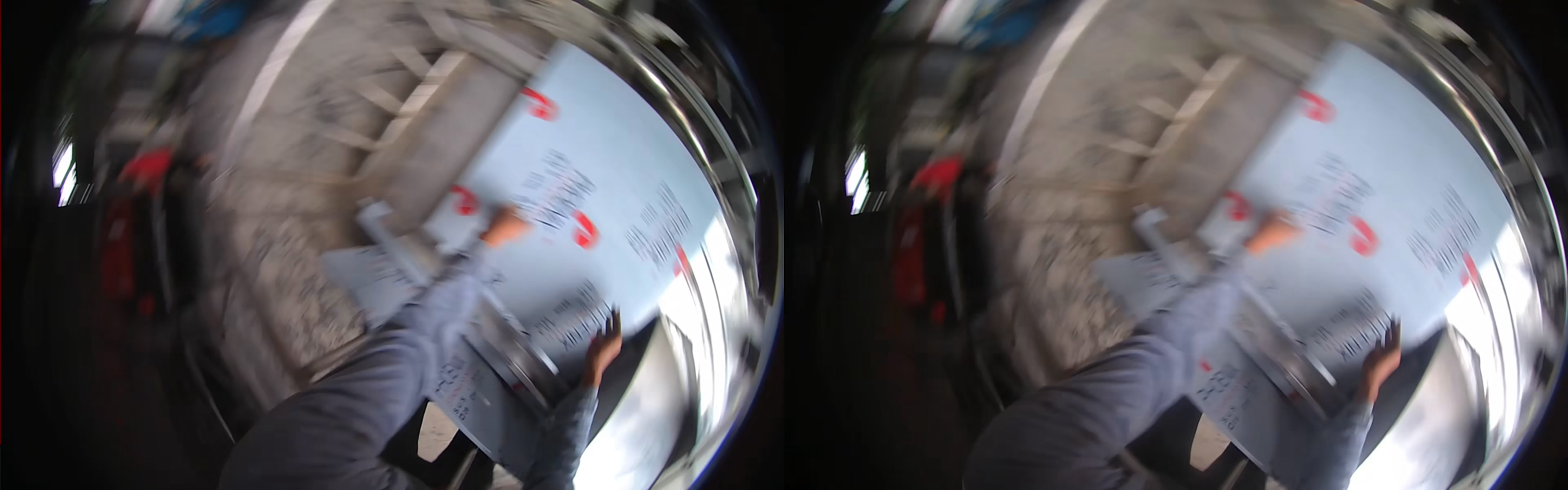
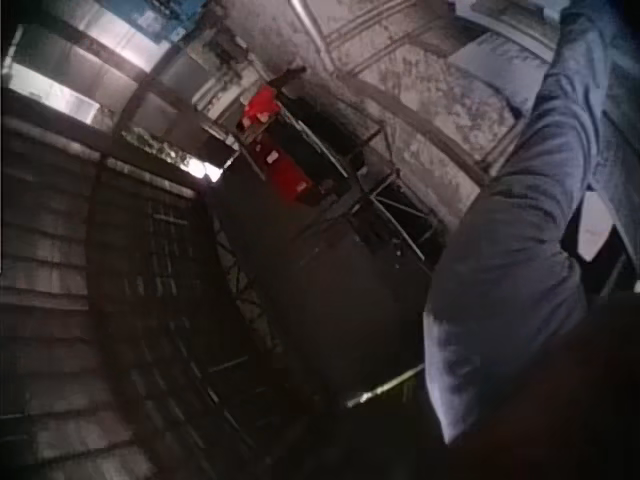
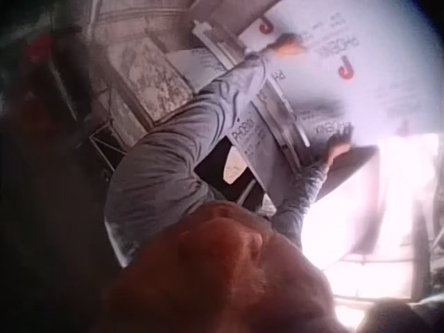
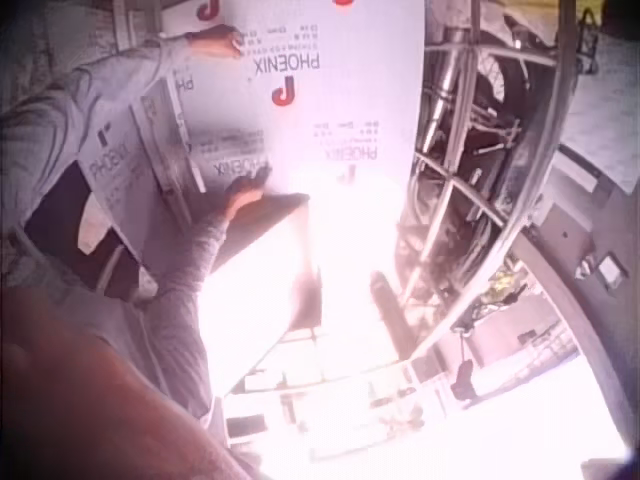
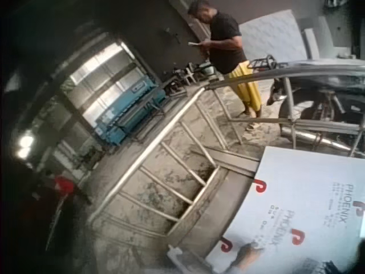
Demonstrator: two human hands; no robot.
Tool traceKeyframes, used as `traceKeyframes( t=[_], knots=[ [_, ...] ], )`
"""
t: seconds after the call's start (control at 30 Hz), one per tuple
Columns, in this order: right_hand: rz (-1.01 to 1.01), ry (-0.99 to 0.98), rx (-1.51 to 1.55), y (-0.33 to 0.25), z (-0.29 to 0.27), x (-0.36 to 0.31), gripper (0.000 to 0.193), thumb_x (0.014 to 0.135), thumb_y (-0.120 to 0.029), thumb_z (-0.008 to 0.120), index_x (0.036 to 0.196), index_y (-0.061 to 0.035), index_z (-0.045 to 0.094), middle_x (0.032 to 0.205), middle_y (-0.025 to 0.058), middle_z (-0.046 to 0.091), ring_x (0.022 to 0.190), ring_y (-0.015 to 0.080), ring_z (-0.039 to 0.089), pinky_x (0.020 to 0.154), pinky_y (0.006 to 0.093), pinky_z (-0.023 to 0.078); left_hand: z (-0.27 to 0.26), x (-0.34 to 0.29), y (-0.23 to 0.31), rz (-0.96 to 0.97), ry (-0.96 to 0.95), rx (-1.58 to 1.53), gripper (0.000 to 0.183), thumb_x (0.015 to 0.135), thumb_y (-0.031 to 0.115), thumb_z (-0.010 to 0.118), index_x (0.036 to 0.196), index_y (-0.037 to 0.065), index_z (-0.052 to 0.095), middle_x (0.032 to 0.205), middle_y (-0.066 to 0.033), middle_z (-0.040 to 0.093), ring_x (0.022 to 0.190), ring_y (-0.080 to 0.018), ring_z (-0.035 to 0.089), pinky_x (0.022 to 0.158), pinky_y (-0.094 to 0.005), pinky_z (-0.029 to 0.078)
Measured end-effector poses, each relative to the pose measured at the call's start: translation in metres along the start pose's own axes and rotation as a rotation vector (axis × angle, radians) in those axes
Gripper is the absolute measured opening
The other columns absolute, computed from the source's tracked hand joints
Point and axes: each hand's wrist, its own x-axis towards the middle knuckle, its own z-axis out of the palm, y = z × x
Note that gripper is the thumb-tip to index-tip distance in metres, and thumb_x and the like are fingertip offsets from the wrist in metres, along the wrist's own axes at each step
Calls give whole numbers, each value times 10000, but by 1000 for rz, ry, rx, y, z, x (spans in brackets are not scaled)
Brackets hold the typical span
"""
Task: Load fabricated metal plates and components onto a cart for transport.
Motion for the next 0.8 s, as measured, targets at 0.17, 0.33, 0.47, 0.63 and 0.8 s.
traceKeyframes(
  t=[0.17, 0.33, 0.47, 0.63, 0.8],
  knots=[
    [-116, -251, -799, -2, -74, -81, 519, 864, 122, 495, 1336, 59, 701, 1254, 226, 757, 1017, 325, 798, 816, 391, 629, -173, 7, 208, -454, -530, -1189, 473, 753, 338, 766, 1099, 16, 794, 1135, -271, 768, 1097, -386, 748, 958, -458, 579],
    [-240, -664, -615, -18, 13, -106, 477, 892, 141, 479, 1299, 61, 714, 1244, 232, 758, 1047, 335, 795, 763, 381, 658, -293, -101, 179, -502, -46, -1258, 494, 836, 216, 779, 1265, -28, 742, 1223, -275, 752, 1152, -417, 730, 1008, -447, 579],
    [-178, -764, -657, -71, 3, -140, 456, 900, 100, 558, 1338, 59, 678, 1253, 232, 749, 1033, 333, 785, 743, 390, 654, -451, -197, 150, -410, 283, -1362, 413, 907, -81, 609, 1302, -42, 722, 1260, -259, 745, 1167, -357, 741, 1002, -422, 595],
    [117, -602, -333, -143, 8, -228, 322, 997, -91, 543, 1266, 18, 685, 1168, 191, 721, 942, 346, 746, 691, 470, 627, -524, -393, 116, -340, 677, -1362, 574, 871, -214, 498, 1368, -15, 705, 1404, -226, 697, 1263, -322, 709, 1037, -385, 588],
    [-15, -608, -576, -219, 93, -444, 693, 1003, -621, 631, 1323, -9, 698, 1241, 161, 728, 1178, 370, 676, 974, 490, 564, -434, -652, 86, -767, 553, -1474, 582, 875, -157, 540, 1362, 95, 736, 1400, -208, 705, 1225, -314, 722, 1008, -381, 583]
  ],
)
